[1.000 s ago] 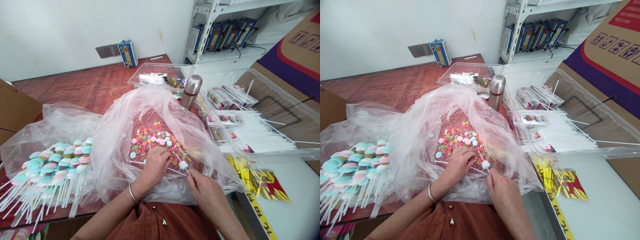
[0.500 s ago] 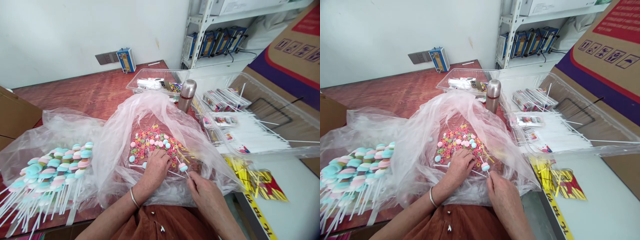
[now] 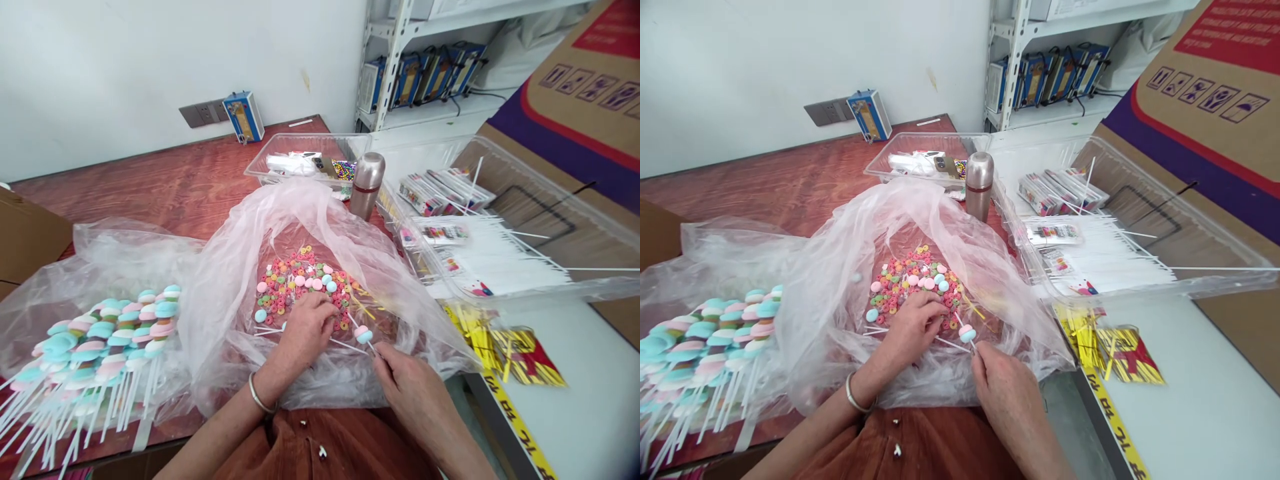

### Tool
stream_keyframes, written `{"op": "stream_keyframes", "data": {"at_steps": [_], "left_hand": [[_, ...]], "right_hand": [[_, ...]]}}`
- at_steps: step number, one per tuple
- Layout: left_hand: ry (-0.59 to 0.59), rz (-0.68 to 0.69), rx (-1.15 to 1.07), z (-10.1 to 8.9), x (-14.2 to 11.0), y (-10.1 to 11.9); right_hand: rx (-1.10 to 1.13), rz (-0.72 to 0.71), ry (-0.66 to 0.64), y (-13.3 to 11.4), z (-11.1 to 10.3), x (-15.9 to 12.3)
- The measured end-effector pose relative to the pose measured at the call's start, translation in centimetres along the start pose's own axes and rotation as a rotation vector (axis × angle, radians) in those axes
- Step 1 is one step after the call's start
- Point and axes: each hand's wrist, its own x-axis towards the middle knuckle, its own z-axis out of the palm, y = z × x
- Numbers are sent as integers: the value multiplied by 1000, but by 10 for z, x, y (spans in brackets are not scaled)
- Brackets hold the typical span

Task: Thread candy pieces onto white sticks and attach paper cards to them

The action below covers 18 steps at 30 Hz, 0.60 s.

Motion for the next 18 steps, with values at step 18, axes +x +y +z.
{"op": "stream_keyframes", "data": {"at_steps": [18], "left_hand": [[18, -203, -425, -4, 5, 8]], "right_hand": [[228, -47, -18, -2, -2, -7]]}}
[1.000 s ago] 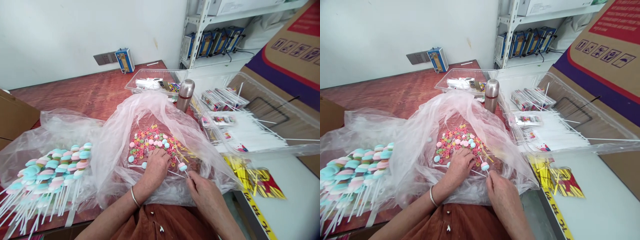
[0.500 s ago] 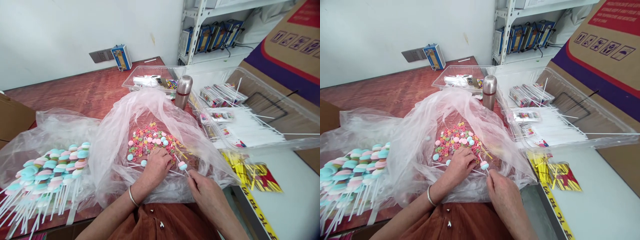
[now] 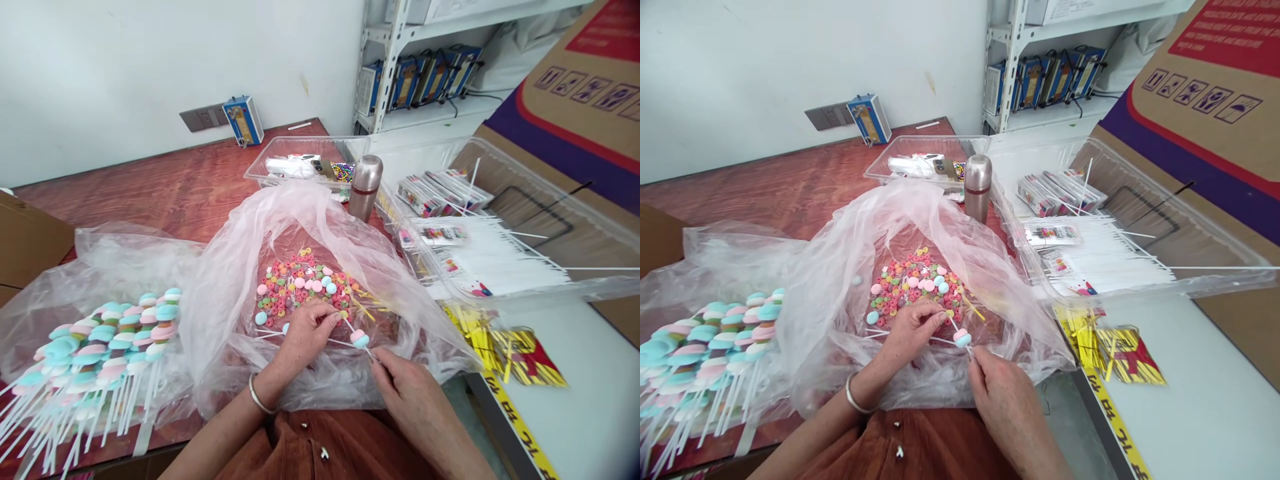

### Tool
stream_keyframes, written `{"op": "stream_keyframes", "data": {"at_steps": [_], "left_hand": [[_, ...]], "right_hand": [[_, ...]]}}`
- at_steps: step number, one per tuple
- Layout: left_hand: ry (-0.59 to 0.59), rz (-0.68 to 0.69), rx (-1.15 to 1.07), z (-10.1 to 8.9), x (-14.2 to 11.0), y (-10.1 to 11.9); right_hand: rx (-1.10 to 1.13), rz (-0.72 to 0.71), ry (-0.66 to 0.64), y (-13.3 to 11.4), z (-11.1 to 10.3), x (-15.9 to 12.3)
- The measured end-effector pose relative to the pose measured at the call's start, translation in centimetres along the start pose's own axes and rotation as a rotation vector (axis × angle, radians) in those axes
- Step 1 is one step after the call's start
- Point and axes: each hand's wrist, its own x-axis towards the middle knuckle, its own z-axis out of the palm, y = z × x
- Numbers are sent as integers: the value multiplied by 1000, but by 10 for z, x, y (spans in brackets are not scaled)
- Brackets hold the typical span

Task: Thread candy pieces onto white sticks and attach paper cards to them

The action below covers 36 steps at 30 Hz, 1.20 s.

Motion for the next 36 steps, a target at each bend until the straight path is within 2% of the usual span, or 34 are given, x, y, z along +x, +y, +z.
{"op": "stream_keyframes", "data": {"at_steps": [5, 9, 12, 14, 17, 19, 24, 27, 30, 33, 36], "left_hand": [[-13, 24, -42, 4, -5, 3], [-60, 126, 63, 6, -18, 9], [-79, 236, 159, 0, -26, 9], [-38, 263, 218, -6, -27, 4], [84, 228, 342, -14, -22, -4], [105, 205, 432, -14, -15, -7], [-20, 217, 623, 4, 7, -3], [-42, 223, 663, 14, 16, -3], [8, 198, 513, 13, 17, -7], [74, 77, 187, 5, 16, -10], [27, -79, -129, 0, 12, -9]], "right_hand": [[50, -21, 15, -2, 3, 1], [74, -27, 47, -1, 14, 4], [213, -62, 99, 4, 24, 5], [314, -69, 154, 8, 27, 4], [350, -22, 228, 14, 25, 4], [318, -4, 249, 17, 22, 4], [231, 10, 256, 20, 17, 6], [227, 7, 253, 21, 18, 5], [238, 8, 241, 20, 20, 4], [248, 12, 233, 16, 20, 3], [245, 8, 219, 10, 18, 3]]}}
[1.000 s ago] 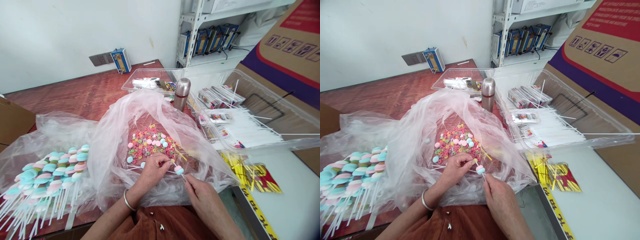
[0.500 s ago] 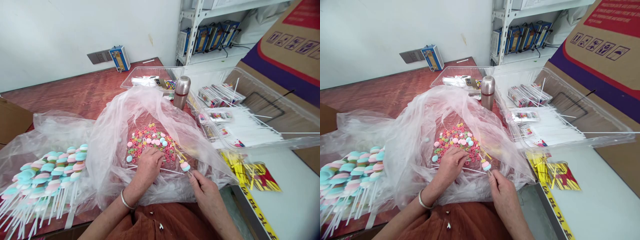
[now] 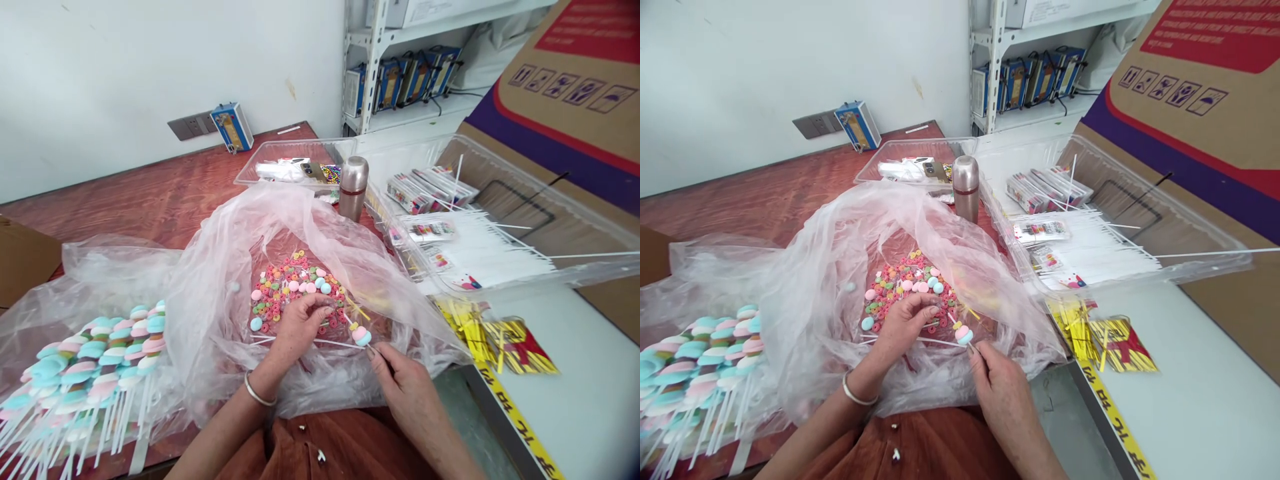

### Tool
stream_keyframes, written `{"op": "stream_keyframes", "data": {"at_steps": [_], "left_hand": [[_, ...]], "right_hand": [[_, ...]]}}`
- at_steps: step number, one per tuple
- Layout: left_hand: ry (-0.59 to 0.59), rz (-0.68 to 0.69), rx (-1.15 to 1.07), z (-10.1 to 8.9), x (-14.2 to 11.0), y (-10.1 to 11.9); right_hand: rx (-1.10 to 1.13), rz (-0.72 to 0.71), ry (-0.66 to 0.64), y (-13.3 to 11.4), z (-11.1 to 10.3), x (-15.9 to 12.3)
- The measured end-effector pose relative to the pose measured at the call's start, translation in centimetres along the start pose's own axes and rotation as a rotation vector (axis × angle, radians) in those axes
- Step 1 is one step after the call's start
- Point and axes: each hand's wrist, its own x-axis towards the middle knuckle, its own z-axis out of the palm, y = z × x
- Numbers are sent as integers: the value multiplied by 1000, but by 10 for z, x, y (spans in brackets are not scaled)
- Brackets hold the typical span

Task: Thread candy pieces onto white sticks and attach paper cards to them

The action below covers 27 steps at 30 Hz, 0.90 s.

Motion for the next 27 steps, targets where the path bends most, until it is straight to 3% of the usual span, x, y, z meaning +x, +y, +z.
{"op": "stream_keyframes", "data": {"at_steps": [2, 4, 7, 9, 17, 21, 27], "left_hand": [[-49, -63, -97, -1, -3, 1], [-14, -39, -39, -2, -5, 1], [159, 147, 269, -6, -6, -1], [200, 258, 455, -8, -5, -1], [-84, 282, 765, 17, 2, 4], [-90, 295, 809, 24, 6, 1], [-24, 253, 796, 16, 3, -1]], "right_hand": [[-2, -8, -11, -3, -1, 1], [-11, -9, 1, -2, -3, 2], [-43, 19, 48, 3, -6, 3], [-69, 39, 59, 8, -9, 4], [-116, 33, 19, 10, -9, 7], [-120, 41, 14, 11, -7, 8], [-121, 49, 17, 11, -8, 8]]}}
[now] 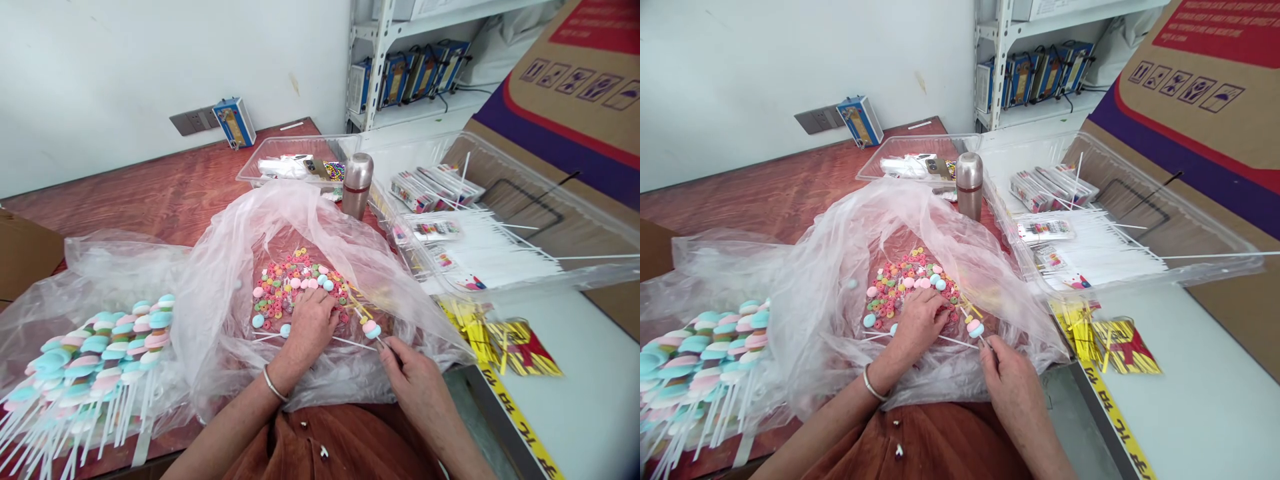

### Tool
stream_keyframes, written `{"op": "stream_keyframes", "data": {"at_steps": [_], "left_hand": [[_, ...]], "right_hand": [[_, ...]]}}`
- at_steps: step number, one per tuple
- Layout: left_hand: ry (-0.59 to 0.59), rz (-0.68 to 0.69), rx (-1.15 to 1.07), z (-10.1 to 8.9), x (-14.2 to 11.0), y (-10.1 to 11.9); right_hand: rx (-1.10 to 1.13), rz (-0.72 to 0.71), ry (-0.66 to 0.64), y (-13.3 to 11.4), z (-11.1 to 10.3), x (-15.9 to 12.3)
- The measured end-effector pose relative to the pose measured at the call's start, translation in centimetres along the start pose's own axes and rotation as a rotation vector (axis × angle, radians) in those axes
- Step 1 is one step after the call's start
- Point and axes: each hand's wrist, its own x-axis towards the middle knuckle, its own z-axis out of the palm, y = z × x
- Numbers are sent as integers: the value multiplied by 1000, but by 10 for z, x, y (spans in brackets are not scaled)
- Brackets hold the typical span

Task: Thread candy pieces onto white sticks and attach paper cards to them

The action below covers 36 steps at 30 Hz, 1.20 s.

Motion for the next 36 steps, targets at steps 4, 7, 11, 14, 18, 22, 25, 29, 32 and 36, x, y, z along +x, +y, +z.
{"op": "stream_keyframes", "data": {"at_steps": [4, 7, 11, 14, 18, 22, 25, 29, 32, 36], "left_hand": [[54, -24, -37, -5, -3, -4], [72, -40, -59, -8, -5, -5], [0, -5, -97, -15, -8, -7], [-76, 42, -135, -21, -10, -11], [6, -37, -97, -27, -11, -19], [8, -103, -33, -29, -12, -27], [7, -134, -49, -29, -16, -34], [19, -160, -123, -28, -23, -37], [54, -128, -186, -26, -24, -32], [33, -19, -140, -17, -21, -24]], "right_hand": [[10, 12, -23, 1, 1, -1], [8, 20, -44, 2, 2, 0], [1, 63, -50, 2, 3, 1], [-3, 72, -64, 2, 2, 1], [-17, 55, -67, 1, 1, 1], [-22, 58, -61, 0, 1, 0], [-29, 55, -67, 1, 1, 0], [-37, 28, -69, 1, 2, 0], [-34, -6, -85, -3, 4, 1], [-39, -41, -105, -10, 10, 2]]}}
